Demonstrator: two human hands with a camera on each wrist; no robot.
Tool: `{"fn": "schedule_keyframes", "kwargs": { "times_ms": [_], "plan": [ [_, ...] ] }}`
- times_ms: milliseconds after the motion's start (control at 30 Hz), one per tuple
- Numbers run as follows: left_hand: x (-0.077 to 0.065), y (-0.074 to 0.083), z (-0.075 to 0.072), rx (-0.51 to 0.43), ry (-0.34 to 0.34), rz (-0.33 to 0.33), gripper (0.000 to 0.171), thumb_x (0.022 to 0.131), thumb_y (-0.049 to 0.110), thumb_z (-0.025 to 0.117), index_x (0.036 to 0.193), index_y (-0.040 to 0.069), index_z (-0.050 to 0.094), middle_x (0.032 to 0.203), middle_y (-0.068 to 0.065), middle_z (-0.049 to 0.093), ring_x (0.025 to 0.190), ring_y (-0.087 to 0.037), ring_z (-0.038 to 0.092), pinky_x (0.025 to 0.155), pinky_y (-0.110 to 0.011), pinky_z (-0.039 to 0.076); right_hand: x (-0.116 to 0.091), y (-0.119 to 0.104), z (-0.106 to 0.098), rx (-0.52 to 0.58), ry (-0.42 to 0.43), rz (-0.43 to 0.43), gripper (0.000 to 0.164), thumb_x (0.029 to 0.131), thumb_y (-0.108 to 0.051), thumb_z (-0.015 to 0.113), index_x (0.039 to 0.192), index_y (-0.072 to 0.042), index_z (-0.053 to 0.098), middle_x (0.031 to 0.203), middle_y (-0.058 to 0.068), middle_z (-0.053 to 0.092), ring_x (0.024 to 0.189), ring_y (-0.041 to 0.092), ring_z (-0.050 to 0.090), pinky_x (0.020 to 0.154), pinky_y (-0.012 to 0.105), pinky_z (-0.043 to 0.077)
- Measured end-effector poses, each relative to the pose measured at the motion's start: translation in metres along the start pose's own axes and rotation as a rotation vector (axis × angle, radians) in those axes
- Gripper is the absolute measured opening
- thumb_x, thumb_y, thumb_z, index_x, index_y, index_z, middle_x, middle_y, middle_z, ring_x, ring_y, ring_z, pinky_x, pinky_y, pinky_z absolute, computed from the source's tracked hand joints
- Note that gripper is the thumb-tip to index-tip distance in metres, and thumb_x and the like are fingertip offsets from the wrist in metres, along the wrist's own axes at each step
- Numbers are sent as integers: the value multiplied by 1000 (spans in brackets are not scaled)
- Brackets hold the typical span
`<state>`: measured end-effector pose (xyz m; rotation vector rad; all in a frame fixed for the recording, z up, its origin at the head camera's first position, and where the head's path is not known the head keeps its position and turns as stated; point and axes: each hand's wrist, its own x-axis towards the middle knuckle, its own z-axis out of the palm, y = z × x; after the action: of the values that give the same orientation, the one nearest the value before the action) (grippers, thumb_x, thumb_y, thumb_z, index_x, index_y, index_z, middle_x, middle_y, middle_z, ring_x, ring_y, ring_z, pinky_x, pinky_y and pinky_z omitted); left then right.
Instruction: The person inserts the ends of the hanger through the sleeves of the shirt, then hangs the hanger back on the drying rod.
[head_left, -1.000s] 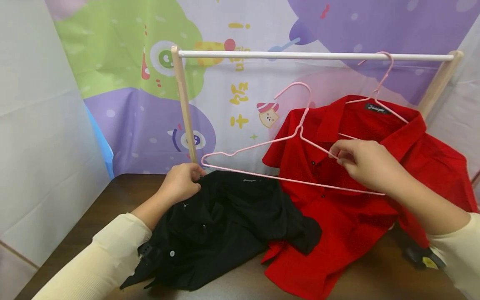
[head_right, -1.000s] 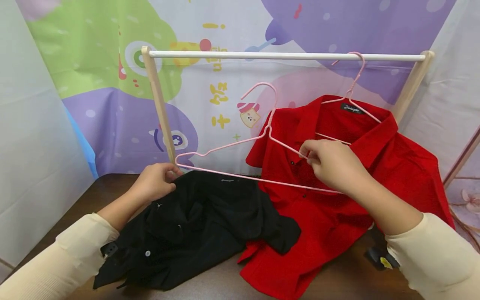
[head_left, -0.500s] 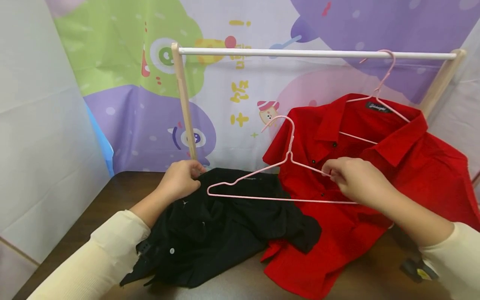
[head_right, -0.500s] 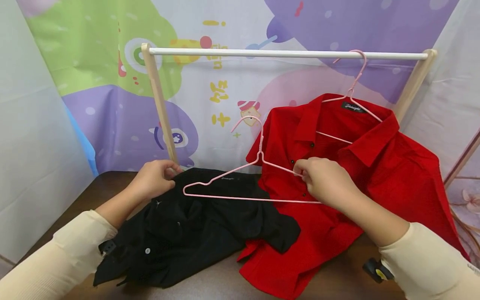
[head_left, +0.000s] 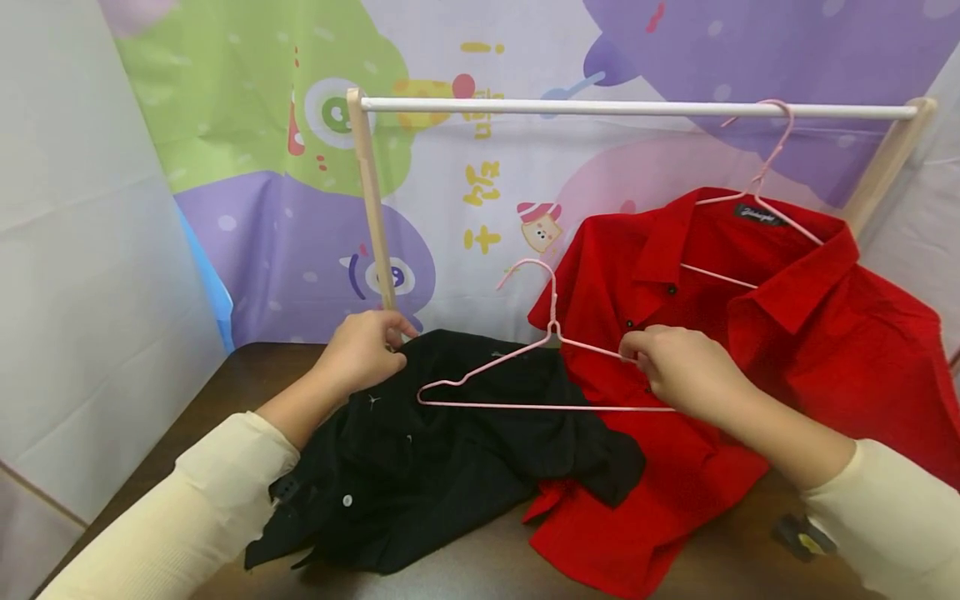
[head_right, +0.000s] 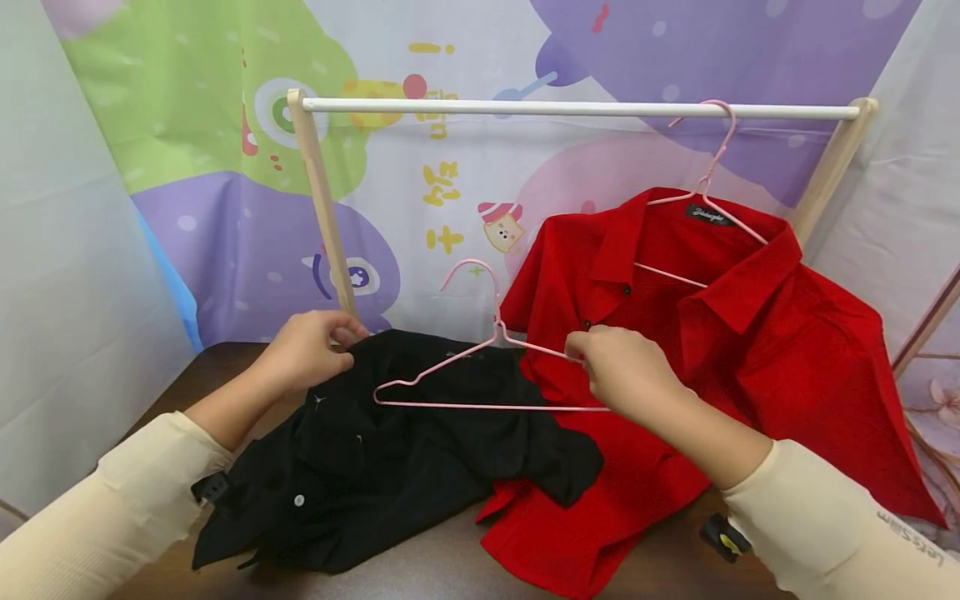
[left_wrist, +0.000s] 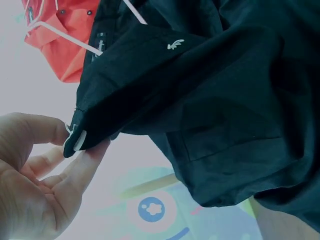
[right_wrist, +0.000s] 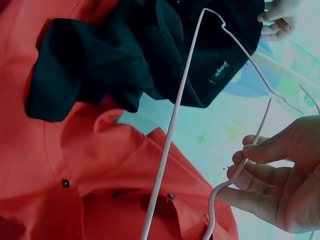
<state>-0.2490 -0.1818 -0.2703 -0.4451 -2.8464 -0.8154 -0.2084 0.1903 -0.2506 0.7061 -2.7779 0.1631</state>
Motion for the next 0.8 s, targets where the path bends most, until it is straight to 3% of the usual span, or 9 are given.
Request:
{"fn": "schedule_keyframes", "kwargs": {
  "times_ms": [300,533,800],
  "plan": [
    [-7,17,-6,32,0,37,29,77,4,69,106,7,71,92,-10,70,88,-28,64,79,-48,51,13,-20,14,24,0,-35,19,81,5,68,94,-9,68,77,1,62,61,16,50,50,30,47],
    [-16,24,-3,39,27,92,29,76,3,69,104,8,71,87,-6,68,81,-24,63,73,-43,51,25,-36,28,59,7,-62,20,81,6,66,94,-9,68,83,4,65,68,18,55,60,36,53],
    [-23,36,5,27,36,127,29,75,4,71,104,9,72,86,-5,67,66,-16,58,69,-40,51,33,-42,36,52,37,-90,16,80,6,66,86,-9,67,74,1,62,67,19,57,66,38,53]
  ]
}}
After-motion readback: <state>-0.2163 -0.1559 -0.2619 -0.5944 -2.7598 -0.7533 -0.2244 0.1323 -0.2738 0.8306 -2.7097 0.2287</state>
